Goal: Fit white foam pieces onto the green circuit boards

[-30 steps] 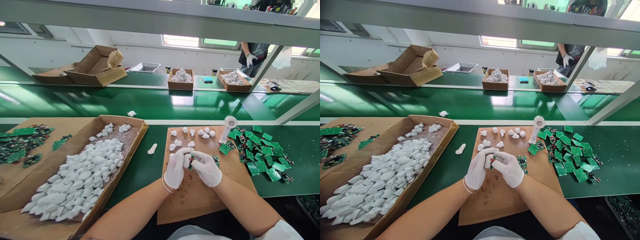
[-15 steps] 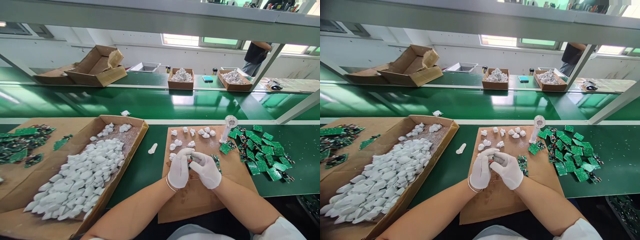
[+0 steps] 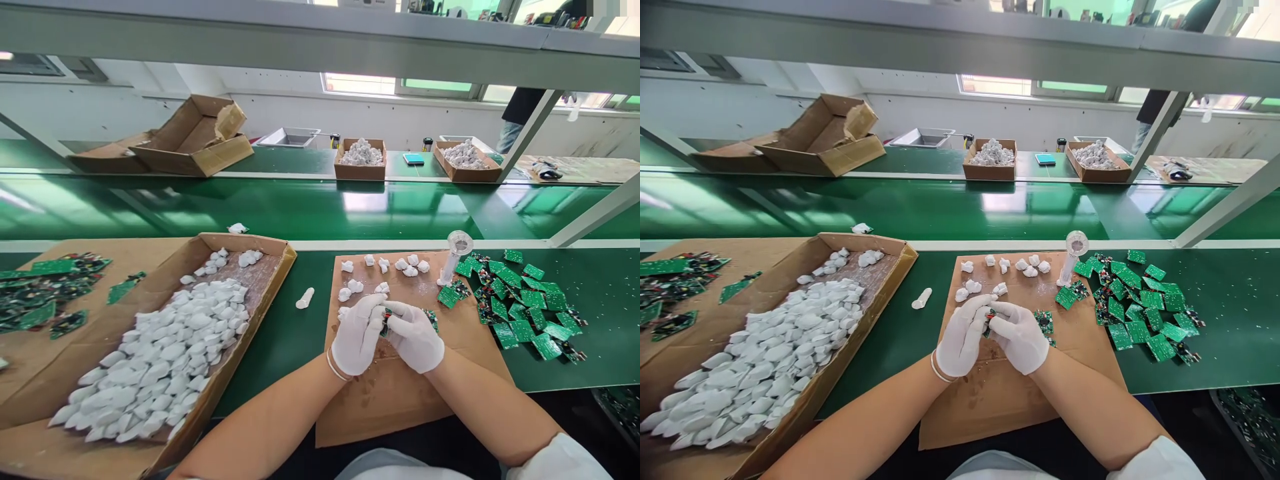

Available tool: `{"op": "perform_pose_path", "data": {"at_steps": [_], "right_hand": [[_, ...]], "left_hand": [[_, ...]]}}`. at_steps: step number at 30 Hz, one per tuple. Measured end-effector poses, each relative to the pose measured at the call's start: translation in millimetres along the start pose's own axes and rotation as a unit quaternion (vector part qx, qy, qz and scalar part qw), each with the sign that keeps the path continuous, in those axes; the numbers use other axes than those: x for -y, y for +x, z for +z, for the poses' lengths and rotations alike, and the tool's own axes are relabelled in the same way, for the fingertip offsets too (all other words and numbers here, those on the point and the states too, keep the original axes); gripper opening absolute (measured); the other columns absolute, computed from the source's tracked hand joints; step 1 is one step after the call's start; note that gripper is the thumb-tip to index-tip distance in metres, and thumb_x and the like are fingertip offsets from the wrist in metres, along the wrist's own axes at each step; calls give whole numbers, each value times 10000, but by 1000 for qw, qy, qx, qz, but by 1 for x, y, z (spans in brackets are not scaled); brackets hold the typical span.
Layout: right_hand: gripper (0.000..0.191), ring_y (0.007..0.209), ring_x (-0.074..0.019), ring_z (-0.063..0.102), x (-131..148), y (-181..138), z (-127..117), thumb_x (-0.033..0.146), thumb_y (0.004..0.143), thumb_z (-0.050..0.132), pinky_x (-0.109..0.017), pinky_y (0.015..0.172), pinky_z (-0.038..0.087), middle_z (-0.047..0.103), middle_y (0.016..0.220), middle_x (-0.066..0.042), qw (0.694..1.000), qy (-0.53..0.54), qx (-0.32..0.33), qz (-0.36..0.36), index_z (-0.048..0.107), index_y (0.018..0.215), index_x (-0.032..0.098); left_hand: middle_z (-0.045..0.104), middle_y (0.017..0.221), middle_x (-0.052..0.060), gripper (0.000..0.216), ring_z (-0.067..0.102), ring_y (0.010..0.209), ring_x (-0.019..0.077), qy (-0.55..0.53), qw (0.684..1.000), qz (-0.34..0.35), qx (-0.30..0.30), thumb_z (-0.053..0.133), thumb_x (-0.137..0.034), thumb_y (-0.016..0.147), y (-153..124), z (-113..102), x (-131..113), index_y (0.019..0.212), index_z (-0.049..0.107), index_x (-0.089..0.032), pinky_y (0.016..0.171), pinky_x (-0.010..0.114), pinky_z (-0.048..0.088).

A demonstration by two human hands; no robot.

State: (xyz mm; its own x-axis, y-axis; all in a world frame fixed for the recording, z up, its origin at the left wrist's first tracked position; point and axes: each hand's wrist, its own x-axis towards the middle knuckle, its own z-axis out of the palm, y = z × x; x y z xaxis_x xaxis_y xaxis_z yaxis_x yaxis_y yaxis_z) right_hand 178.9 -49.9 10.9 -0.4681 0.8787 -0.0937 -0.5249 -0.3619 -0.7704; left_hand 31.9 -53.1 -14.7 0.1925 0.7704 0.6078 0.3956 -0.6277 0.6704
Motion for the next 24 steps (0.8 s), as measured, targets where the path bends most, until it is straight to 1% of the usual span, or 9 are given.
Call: {"op": "perform_pose_path", "data": {"at_steps": [3, 5, 8, 11, 13, 16, 19, 21, 24], "right_hand": [[211, 766, -188, 564, 6, 0, -1, 385, 789, 684, -347, 758, 504, 603, 778, -44, 998, 5, 58, 4, 677, 781, 174], [212, 789, -205, 576, 7, 0, -2, 367, 813, 633, -371, 796, 509, 607, 779, -52, 998, 8, 66, -2, 655, 721, 177], [205, 884, -225, 620, 5, 0, -4, 360, 806, 633, -379, 840, 516, 671, 905, -63, 999, 19, 31, -4, 685, 899, 185], [400, 975, -232, 644, 1, -3, -5, 340, 805, 659, -400, 851, 526, 692, 1038, -62, 997, -57, -23, -43, 570, 1180, 234], [512, 1053, -232, 631, -2, -5, -5, 250, 768, 702, -421, 916, 507, 677, 1113, -58, 973, -185, -64, -120, 494, 1236, 265], [534, 1066, -232, 634, -4, -7, -4, 159, 729, 704, -446, 971, 482, 629, 1208, -85, 907, -357, -106, -198, 492, 1211, 252], [549, 958, -217, 674, -5, -5, -4, 157, 754, 660, -442, 897, 529, 612, 1218, -102, 893, -393, -97, -198, 445, 1250, 246], [608, 934, -219, 674, -5, -4, -4, 166, 730, 689, -441, 882, 534, 625, 1187, -102, 881, -409, -102, -216, 426, 1271, 243], [624, 988, -246, 654, -7, -4, -5, 170, 680, 746, -456, 930, 504, 659, 1130, -103, 864, -441, -106, -220, 475, 1240, 225]], "left_hand": [[579, 1259, 166, 479, 587, 1156, 288, -43, 995, 75, 56, 432, -387, 934, 9, -8, 4, 1362, 398, -176, 934, 456, 522], [573, 1265, 168, 535, 577, 1172, 302, -5, 993, 100, 60, 587, -361, 853, 14, -12, 5, 1329, 411, -193, 946, 479, 516], [600, 1212, 140, 571, 601, 1125, 287, 63, 991, 119, 11, 730, -255, 734, 17, -13, 5, 1232, 453, -224, 924, 480, 526], [639, 1139, 108, 551, 625, 1084, 266, 83, 990, 109, -33, 741, -232, 715, 15, -9, 7, 1189, 460, -238, 889, 458, 549], [671, 1083, 88, 500, 655, 1033, 249, 80, 993, 79, -42, 729, -253, 731, 12, -7, 8, 1165, 480, -237, 863, 426, 567], [699, 1040, 68, 453, 692, 944, 220, 75, 996, 34, -46, 724, -281, 742, 7, -4, 8, 1141, 514, -226, 808, 363, 592], [677, 1115, 94, 463, 672, 1035, 239, 90, 993, 32, -74, 714, -237, 742, 3, -3, 6, 1148, 493, -209, 830, 367, 593], [646, 1179, 120, 436, 631, 1124, 259, 104, 991, 41, -79, 671, -197, 766, 4, -3, 4, 1154, 472, -201, 873, 399, 579], [658, 1116, 101, 397, 652, 1036, 241, 129, 990, 40, -48, 611, -142, 778, 7, -3, 4, 1145, 479, -212, 829, 398, 578]]}}
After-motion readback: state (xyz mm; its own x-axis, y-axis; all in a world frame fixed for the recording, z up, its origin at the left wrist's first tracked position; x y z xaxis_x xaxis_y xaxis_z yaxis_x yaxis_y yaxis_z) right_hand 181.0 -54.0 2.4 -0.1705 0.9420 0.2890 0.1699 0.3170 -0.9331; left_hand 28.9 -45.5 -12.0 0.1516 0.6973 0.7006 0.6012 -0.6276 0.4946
